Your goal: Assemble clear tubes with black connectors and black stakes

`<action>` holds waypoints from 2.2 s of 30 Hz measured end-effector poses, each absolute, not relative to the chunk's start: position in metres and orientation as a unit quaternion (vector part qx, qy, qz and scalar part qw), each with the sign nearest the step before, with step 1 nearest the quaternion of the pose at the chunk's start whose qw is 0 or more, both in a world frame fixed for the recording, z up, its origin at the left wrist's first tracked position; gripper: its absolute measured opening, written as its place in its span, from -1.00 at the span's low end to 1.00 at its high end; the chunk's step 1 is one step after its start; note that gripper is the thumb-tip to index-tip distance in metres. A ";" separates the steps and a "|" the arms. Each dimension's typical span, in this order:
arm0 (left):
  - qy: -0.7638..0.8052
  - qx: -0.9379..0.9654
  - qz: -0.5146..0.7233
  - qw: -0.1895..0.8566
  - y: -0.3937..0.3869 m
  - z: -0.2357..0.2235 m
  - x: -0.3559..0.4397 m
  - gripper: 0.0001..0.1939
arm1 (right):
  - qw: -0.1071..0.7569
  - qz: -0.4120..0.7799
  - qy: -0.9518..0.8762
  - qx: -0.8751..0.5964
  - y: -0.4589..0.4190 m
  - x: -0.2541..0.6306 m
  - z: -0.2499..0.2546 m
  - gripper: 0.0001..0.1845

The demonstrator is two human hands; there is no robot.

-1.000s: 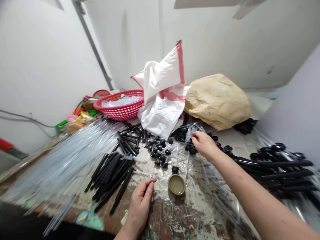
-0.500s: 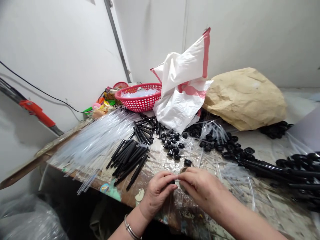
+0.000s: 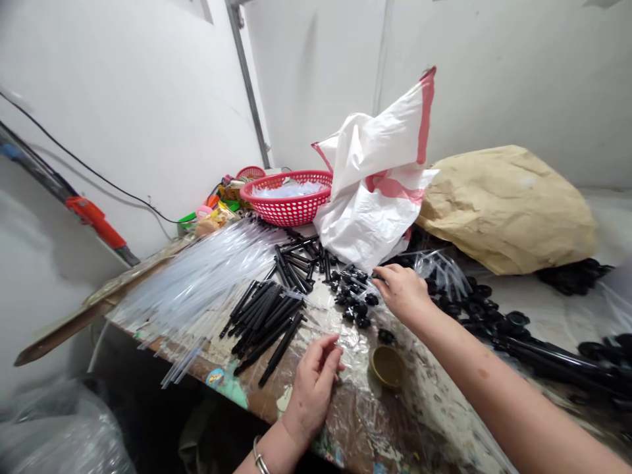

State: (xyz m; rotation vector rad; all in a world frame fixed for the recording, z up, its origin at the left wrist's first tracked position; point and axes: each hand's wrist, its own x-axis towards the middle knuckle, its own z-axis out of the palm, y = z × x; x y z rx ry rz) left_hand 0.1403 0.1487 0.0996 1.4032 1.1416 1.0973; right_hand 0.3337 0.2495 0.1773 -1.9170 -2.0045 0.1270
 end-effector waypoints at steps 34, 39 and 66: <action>0.425 0.448 0.451 0.644 0.161 0.088 0.133 -0.72 | 0.312 0.345 -0.607 -0.644 0.343 0.239 0.179 -0.73; 0.387 0.361 0.500 0.686 0.165 0.093 0.135 -0.59 | 0.443 0.492 -0.507 -0.551 0.262 0.276 0.199 -0.73; 0.328 0.348 0.377 0.794 0.158 0.115 0.136 -0.67 | 0.205 0.058 -0.583 -0.784 0.127 0.418 0.116 -0.74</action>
